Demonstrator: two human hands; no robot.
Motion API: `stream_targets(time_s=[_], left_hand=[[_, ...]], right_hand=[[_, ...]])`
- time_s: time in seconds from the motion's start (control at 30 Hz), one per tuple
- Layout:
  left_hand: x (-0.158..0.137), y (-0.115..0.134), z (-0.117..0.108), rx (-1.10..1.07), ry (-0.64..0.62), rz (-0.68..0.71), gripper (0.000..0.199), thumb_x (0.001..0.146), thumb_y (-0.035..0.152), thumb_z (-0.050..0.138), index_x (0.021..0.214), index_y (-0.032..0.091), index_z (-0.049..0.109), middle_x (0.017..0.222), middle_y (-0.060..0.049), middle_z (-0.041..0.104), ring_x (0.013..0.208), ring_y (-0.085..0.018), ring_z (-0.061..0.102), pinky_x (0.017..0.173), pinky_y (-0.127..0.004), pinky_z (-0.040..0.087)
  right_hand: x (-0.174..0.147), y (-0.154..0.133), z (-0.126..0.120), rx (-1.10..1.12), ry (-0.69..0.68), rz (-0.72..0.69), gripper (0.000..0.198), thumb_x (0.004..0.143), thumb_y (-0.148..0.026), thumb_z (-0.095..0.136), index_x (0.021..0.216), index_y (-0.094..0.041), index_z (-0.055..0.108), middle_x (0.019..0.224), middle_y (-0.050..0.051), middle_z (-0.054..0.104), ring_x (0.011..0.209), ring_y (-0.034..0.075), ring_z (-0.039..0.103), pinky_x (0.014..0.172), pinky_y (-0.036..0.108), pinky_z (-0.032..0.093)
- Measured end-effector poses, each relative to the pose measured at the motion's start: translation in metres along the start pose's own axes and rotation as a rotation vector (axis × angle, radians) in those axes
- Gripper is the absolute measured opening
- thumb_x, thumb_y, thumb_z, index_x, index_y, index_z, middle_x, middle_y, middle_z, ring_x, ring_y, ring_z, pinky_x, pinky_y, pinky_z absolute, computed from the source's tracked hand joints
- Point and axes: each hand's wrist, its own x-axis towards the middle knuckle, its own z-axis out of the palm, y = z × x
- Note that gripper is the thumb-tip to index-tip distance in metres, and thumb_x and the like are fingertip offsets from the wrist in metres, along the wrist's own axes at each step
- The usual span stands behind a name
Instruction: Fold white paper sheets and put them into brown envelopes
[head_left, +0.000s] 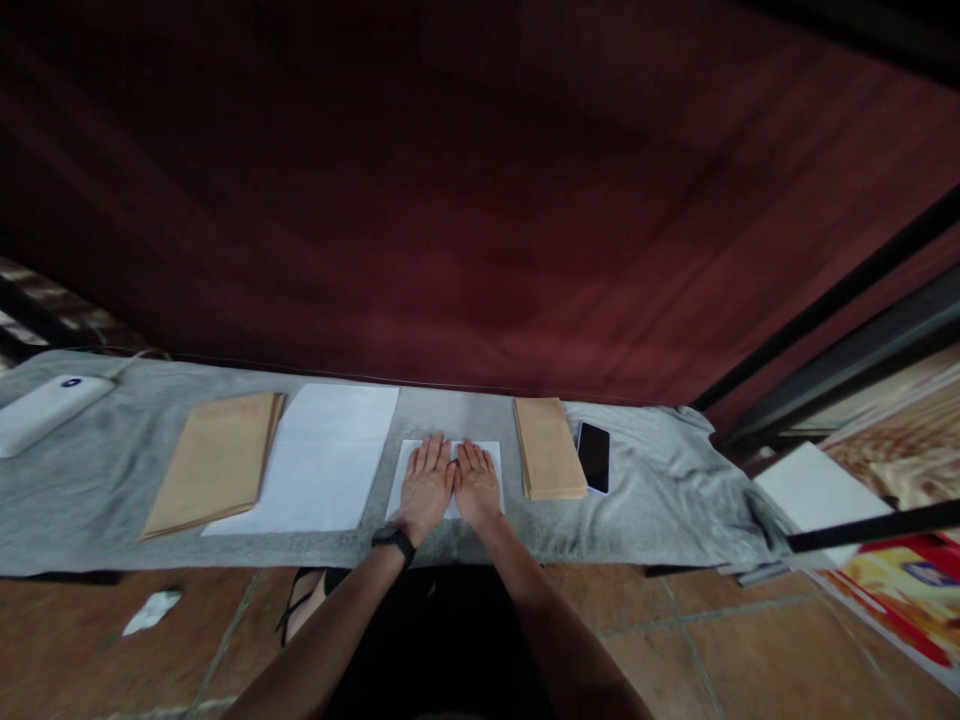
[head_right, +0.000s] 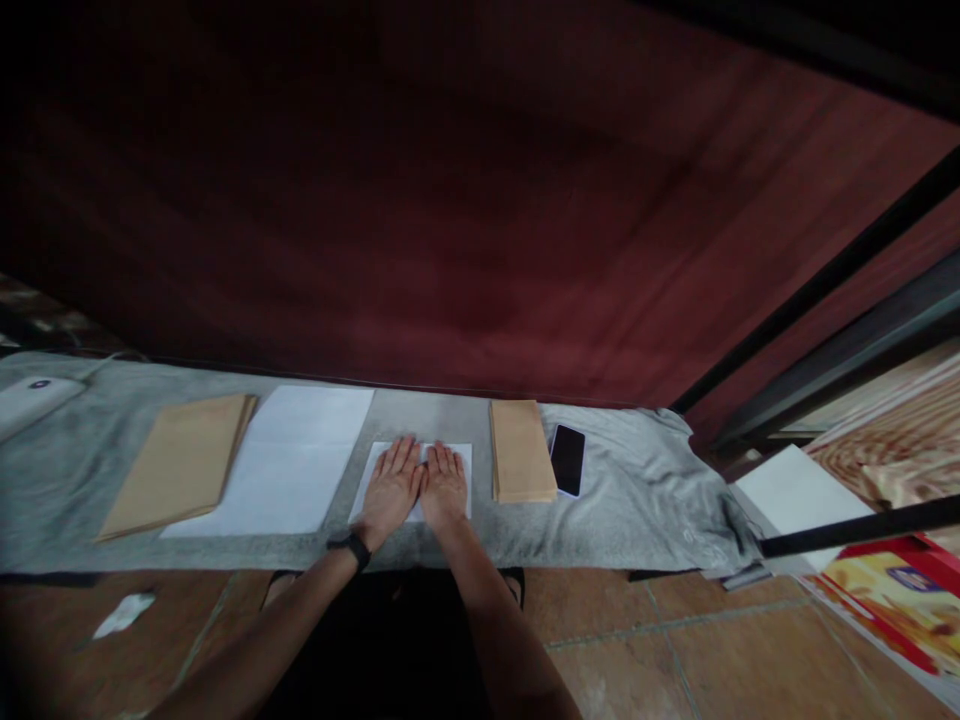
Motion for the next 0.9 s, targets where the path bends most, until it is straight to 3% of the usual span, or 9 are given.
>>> stream_targets(time_s=[0.13, 0.37, 0.7, 0.8, 0.9], left_hand=[[0.001, -0.007, 0.011, 0.025, -0.03, -0.024, 0.054, 0.101, 0.034, 0.03, 0.148, 0.014, 0.049, 0.157, -0.014, 0.043, 0.15, -0.03, 0.031, 0.122, -0.052, 0.024], [-0.012, -0.02, 0.012, 0.048, 0.039, -0.077, 0.062, 0.1, 0.039, 0.032, 0.152, 0.006, 0.039, 0.158, -0.02, 0.038, 0.15, -0.03, 0.031, 0.122, -0.05, 0.026], [-0.033, -0.029, -0.001, 0.04, 0.077, -0.134, 0.068, 0.1, 0.048, 0.033, 0.153, 0.005, 0.038, 0.159, -0.021, 0.037, 0.15, -0.033, 0.031, 0.121, -0.052, 0.028], [-0.045, -0.019, -0.008, 0.027, 0.089, -0.074, 0.065, 0.101, 0.045, 0.032, 0.153, 0.007, 0.037, 0.16, -0.019, 0.036, 0.151, -0.031, 0.028, 0.123, -0.052, 0.023], [-0.062, -0.007, -0.012, 0.001, 0.049, 0.069, 0.06, 0.102, 0.041, 0.031, 0.154, 0.012, 0.038, 0.161, -0.014, 0.035, 0.152, -0.027, 0.027, 0.125, -0.049, 0.023]], right_hand=[[0.001, 0.004, 0.004, -0.01, 0.023, 0.023, 0.05, 0.105, -0.027, 0.036, 0.153, -0.015, 0.041, 0.162, 0.012, 0.033, 0.15, 0.023, 0.033, 0.124, 0.045, 0.024], [-0.007, 0.009, 0.011, -0.065, 0.174, 0.137, 0.062, 0.104, -0.038, 0.037, 0.153, 0.0, 0.035, 0.159, 0.025, 0.032, 0.15, 0.031, 0.03, 0.121, 0.05, 0.026], [-0.021, 0.026, 0.004, -0.064, 0.268, 0.076, 0.062, 0.104, -0.038, 0.038, 0.152, 0.0, 0.037, 0.155, 0.027, 0.038, 0.146, 0.034, 0.039, 0.117, 0.055, 0.033], [-0.032, 0.016, -0.002, -0.075, 0.24, 0.082, 0.061, 0.104, -0.036, 0.037, 0.152, 0.002, 0.036, 0.157, 0.027, 0.035, 0.148, 0.033, 0.034, 0.119, 0.054, 0.031], [-0.056, 0.003, -0.005, -0.073, 0.176, -0.007, 0.058, 0.105, -0.034, 0.037, 0.154, -0.003, 0.035, 0.16, 0.021, 0.032, 0.15, 0.03, 0.031, 0.121, 0.051, 0.03]])
